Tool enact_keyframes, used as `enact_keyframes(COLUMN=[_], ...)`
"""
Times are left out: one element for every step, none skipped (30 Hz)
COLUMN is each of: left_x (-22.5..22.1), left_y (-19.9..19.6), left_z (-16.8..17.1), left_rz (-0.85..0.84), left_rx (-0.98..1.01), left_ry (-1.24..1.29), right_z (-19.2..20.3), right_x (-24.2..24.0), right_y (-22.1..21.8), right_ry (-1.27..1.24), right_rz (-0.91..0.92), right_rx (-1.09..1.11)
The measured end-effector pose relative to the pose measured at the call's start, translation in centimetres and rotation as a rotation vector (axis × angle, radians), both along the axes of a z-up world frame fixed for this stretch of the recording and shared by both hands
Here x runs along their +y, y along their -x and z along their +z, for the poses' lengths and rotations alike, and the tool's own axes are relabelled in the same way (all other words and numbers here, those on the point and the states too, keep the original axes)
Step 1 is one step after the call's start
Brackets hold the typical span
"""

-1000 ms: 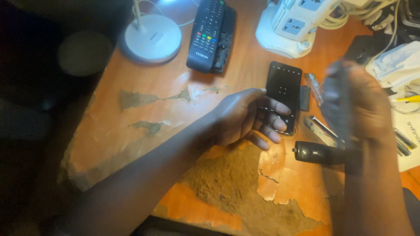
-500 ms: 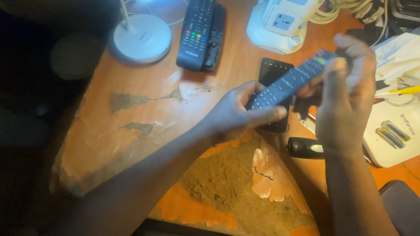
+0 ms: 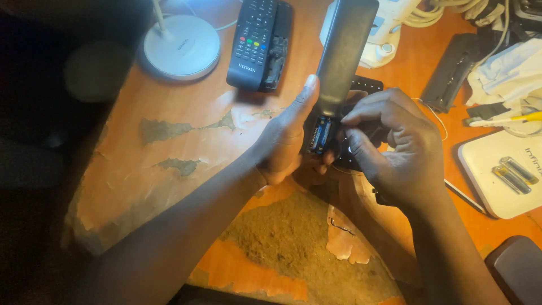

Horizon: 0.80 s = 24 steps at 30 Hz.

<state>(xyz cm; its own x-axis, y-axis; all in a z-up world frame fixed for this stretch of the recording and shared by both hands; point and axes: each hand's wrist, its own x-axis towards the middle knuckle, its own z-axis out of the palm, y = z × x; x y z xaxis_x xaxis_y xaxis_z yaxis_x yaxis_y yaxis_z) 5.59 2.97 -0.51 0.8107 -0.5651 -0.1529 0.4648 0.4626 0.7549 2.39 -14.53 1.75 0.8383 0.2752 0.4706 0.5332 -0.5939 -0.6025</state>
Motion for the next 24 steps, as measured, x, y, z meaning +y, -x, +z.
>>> enact_keyframes(left_x=[-0.1,-0.2,-0.2,-0.2,-0.2,-0.2,-0.1,-0.2,-0.1,-0.1,-0.1,-0.1,-0.2,-0.2,-0.2,-0.1,-0.1,0.0,0.0,0.0,-0.1,-0.1,-0.2,-0.1], left_y=[0.1,0.1,0.2,0.2,0.3,0.3,0.3,0.2,0.2,0.1,0.1,0.1,0.0,-0.1,-0.1,-0.1,-0.1,0.0,0.1,0.1,0.0,-0.1,-0.1,-0.2], left_z=[0.1,0.2,0.3,0.4,0.6,0.5,0.4,0.3,0.2,0.1,0.1,-0.1,-0.4,-0.5,-0.5,-0.5,-0.4,-0.2,0.0,0.2,0.2,0.2,0.2,0.3], left_rz=[0.013,0.024,0.023,0.02,0.018,0.019,0.027,0.035,0.035,0.042,0.049,0.049,0.048,0.047,0.048,0.055,0.062,0.061,0.069,0.076,0.075,0.097,0.118,0.118], left_rx=[-0.041,-0.083,-0.081,-0.084,-0.087,-0.085,-0.109,-0.133,-0.132,-0.134,-0.135,-0.133,-0.147,-0.165,-0.166,-0.173,-0.179,-0.177,-0.189,-0.203,-0.202,-0.17,-0.137,-0.136], left_ry=[-0.034,-0.066,-0.065,-0.091,-0.118,-0.12,-0.12,-0.119,-0.119,-0.106,-0.093,-0.094,-0.071,-0.049,-0.049,-0.081,-0.114,-0.114,-0.151,-0.187,-0.187,-0.234,-0.28,-0.281], right_z=[0.1,0.2,0.1,0.1,0.1,0.2,0.2,0.3,0.2,0.2,0.2,0.1,0.1,0.1,0.1,0.0,0.0,-0.2,-0.4,-0.6,-0.7,-0.9,-1.0,-1.1], right_x=[0.1,0.1,0.2,0.2,0.2,0.3,0.3,0.3,0.3,0.3,0.3,0.4,0.4,0.4,0.4,0.4,0.3,0.2,0.2,0.1,0.0,0.0,0.0,0.0], right_y=[0.0,0.1,0.1,0.2,0.2,0.2,0.2,0.2,0.2,0.2,0.2,0.1,0.1,0.0,-0.1,-0.1,-0.1,-0.2,-0.3,-0.3,-0.4,-0.5,-0.5,-0.6], right_ry=[0.006,0.013,0.014,0.016,0.019,0.017,0.027,0.038,0.038,0.046,0.054,0.053,0.053,0.054,0.054,0.073,0.093,0.092,0.103,0.115,0.115,0.136,0.158,0.157], right_rz=[0.002,0.003,0.002,-0.001,-0.003,-0.002,0.001,0.003,0.004,0.015,0.027,0.028,0.061,0.094,0.094,0.105,0.116,0.115,0.118,0.122,0.12,0.117,0.114,0.113], right_rx=[-0.017,-0.035,-0.032,-0.024,-0.016,-0.014,0.0,0.013,0.013,0.013,0.013,0.015,0.0,-0.018,-0.019,-0.016,-0.014,-0.011,0.001,0.011,0.012,-0.012,-0.036,-0.035])
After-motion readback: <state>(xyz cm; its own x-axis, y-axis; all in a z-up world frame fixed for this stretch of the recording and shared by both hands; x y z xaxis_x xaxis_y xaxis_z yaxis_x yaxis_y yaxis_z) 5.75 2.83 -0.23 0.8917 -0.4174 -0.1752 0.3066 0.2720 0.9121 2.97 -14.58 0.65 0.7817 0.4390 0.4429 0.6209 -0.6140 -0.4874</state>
